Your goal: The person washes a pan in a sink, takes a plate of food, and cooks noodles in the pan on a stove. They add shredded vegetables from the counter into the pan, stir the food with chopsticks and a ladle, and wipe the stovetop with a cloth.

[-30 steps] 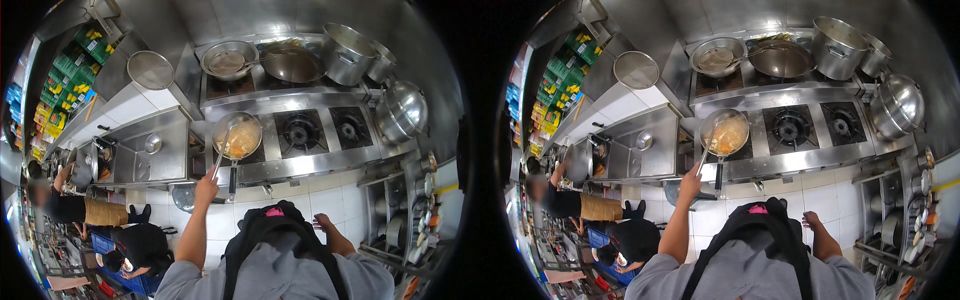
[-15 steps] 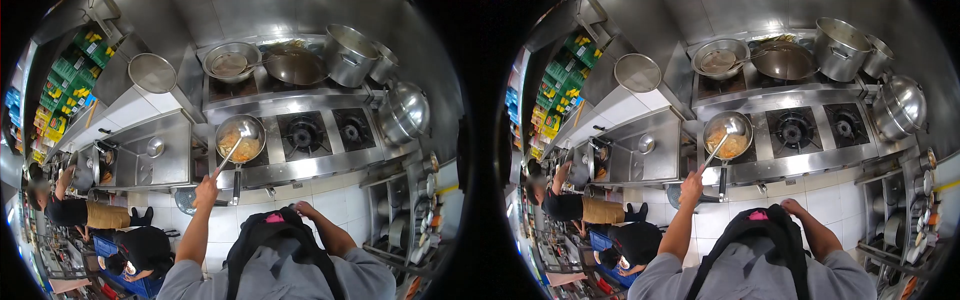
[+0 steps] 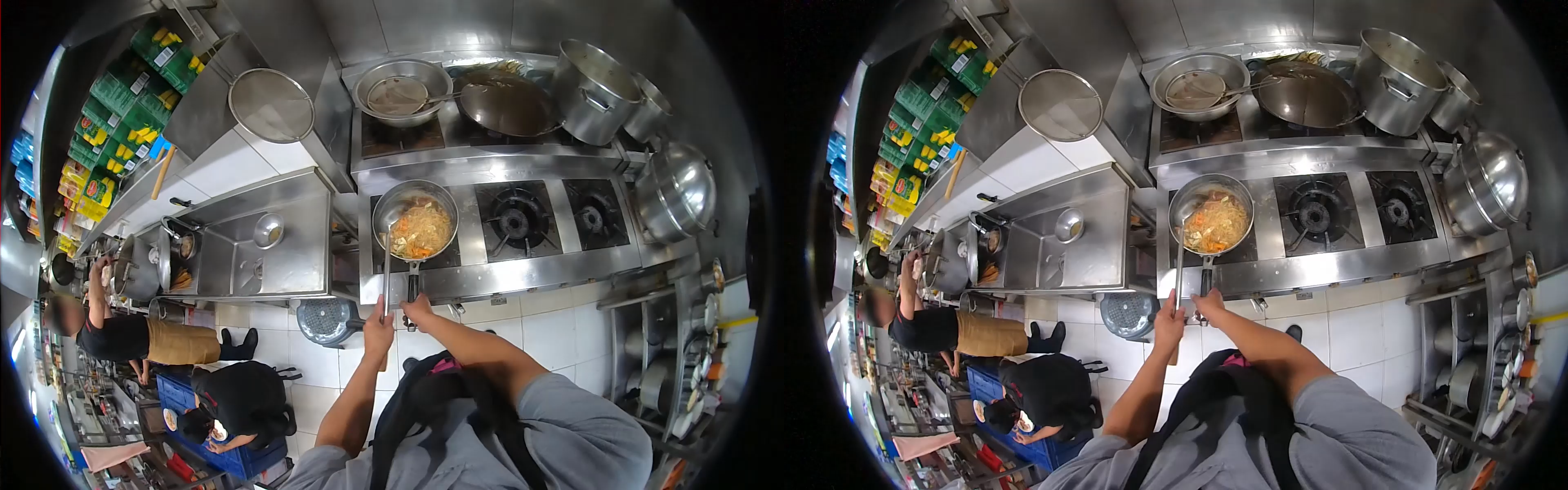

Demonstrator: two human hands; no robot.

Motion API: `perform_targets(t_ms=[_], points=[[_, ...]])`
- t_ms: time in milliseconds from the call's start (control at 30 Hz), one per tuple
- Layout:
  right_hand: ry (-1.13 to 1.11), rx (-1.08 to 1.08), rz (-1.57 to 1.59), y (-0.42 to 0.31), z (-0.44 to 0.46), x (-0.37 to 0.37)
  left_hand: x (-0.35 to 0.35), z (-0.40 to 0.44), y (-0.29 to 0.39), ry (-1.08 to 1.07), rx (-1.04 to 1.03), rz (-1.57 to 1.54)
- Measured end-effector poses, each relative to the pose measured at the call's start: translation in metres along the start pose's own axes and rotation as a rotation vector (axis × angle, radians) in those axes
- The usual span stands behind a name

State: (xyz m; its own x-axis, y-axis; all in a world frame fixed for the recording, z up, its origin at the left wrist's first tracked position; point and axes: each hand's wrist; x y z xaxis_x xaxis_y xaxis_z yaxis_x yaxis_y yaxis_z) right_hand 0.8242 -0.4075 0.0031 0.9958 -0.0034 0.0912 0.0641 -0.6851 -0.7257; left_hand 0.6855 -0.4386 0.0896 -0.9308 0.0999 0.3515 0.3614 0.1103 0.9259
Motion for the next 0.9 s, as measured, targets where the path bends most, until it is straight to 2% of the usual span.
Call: perform_targets(t_ms=[33,67,100,167,200,267,367,400,433,500,600,667,700,767,800,867,900], points=[[0.164,-0.01,-0.152,0.01,0.011,-0.003,0.008,-0.004,0.012,0.006,-0.072,0.036],[0.206,0.011,-0.165,0.011,0.007,-0.001,0.022,-0.008,0.023,-0.007,-0.023,0.039],[0.214,0.004,-0.164,0.007,-0.001,0.005,0.035,-0.01,0.014,0.014,-0.232,0.005],[0.153,-0.042,-0.15,-0.003,-0.02,0.018,0.072,-0.023,0.064,-0.163,0.297,-0.275],[0.16,-0.05,-0.151,-0.006,-0.025,0.018,0.082,-0.024,0.068,-0.171,0.302,-0.28],[0.126,-0.067,-0.075,-0.01,-0.031,0.016,0.095,-0.024,0.071,-0.35,0.509,-0.381],[0.114,-0.074,-0.05,0.0,-0.025,0.007,0.098,-0.004,0.045,-0.454,0.47,-0.239],[0.118,-0.076,-0.046,0.002,-0.026,0.006,0.1,0.006,0.029,-0.404,0.343,0.002],[0.105,-0.093,-0.05,0.001,-0.026,0.008,0.105,0.01,0.033,-0.411,0.341,0.004],[0.098,-0.114,-0.045,-0.001,-0.029,0.014,0.116,0.02,0.049,-0.362,-0.005,0.264],[0.027,-0.079,-0.022,0.002,-0.031,0.021,0.147,0.022,0.094,-0.442,0.148,0.248],[-0.053,-0.063,0.005,0.019,-0.011,0.019,0.154,0.024,0.09,-0.495,-0.081,0.466],[-0.059,-0.06,0.009,0.016,-0.015,0.019,0.152,0.03,0.09,-0.493,-0.08,0.472],[-0.14,-0.054,-0.028,0.001,-0.035,0.027,0.141,0.046,0.092,-0.355,0.011,0.736],[-0.143,-0.05,-0.029,-0.004,-0.045,0.034,0.15,0.061,0.073,-0.351,-0.244,0.592],[-0.299,-0.073,-0.08,-0.007,-0.06,0.055,0.161,0.062,0.144,-0.397,-0.043,0.733],[-0.307,-0.074,-0.083,0.001,-0.06,0.068,0.17,0.061,0.17,-0.393,-0.036,0.735]])
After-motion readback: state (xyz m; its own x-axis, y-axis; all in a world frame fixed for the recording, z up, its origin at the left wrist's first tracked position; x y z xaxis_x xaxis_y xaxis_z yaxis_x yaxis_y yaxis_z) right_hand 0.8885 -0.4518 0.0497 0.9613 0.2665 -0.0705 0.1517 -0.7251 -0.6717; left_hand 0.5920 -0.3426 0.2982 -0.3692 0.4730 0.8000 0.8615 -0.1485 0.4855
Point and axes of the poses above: each hand's wrist, its own z-axis towards the middle knuckle, its own x-axis out of the back of the hand, y = z × x, and after that the axes turned 15 degrees about -z, right-handed
